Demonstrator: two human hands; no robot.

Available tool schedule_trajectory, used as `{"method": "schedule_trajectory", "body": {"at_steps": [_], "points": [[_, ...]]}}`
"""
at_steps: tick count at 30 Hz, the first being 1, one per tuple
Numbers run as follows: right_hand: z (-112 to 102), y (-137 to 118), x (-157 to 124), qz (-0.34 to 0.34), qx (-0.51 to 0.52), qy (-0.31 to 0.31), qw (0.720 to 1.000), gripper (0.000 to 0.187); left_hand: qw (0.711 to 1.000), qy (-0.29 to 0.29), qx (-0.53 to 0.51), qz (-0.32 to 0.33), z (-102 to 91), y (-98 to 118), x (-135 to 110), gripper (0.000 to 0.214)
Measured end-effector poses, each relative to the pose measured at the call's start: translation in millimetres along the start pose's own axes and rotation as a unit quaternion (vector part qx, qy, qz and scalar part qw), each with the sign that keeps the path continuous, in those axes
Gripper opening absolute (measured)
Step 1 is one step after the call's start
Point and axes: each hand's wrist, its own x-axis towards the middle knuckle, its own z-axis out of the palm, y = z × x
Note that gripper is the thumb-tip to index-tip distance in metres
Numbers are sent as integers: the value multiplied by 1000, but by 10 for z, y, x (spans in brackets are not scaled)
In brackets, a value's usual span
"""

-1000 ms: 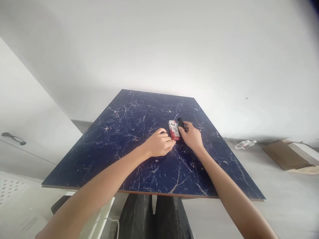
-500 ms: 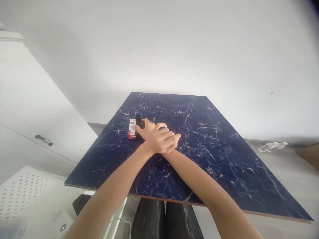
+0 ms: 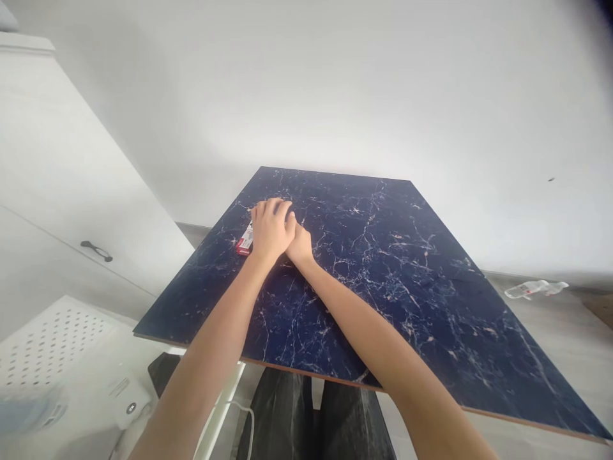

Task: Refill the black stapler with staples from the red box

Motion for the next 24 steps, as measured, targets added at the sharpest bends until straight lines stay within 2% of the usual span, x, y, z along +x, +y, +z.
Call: {"method": "schedule_trajectory", "body": {"at_steps": [1,3,6,8,11,16,22,24], "points": [[-7,13,-29,50,26,45,997,44,999,-6,29,-19,-7,-72,5,33],[-4,6,-84,131,93,129,978,35,996,-62,63,-15,-9,-207,-2,31],[10,-33,-120,141,149,159,966,25,982,-163,92,40,18,-365,-21,27],[8,-53,-126,132,154,161,966,24,974,-192,100,65,40,-434,-21,32],[-22,-64,-177,103,158,169,967,25,971,-207,96,74,54,-490,4,44],[-142,-35,-391,71,151,174,971,25,966,-230,95,68,46,-555,44,48],[-240,-18,-503,71,158,153,973,22,971,-203,115,48,66,-654,35,45],[-240,-38,-502,57,151,142,977,22,979,-171,112,28,61,-668,35,39]]}}
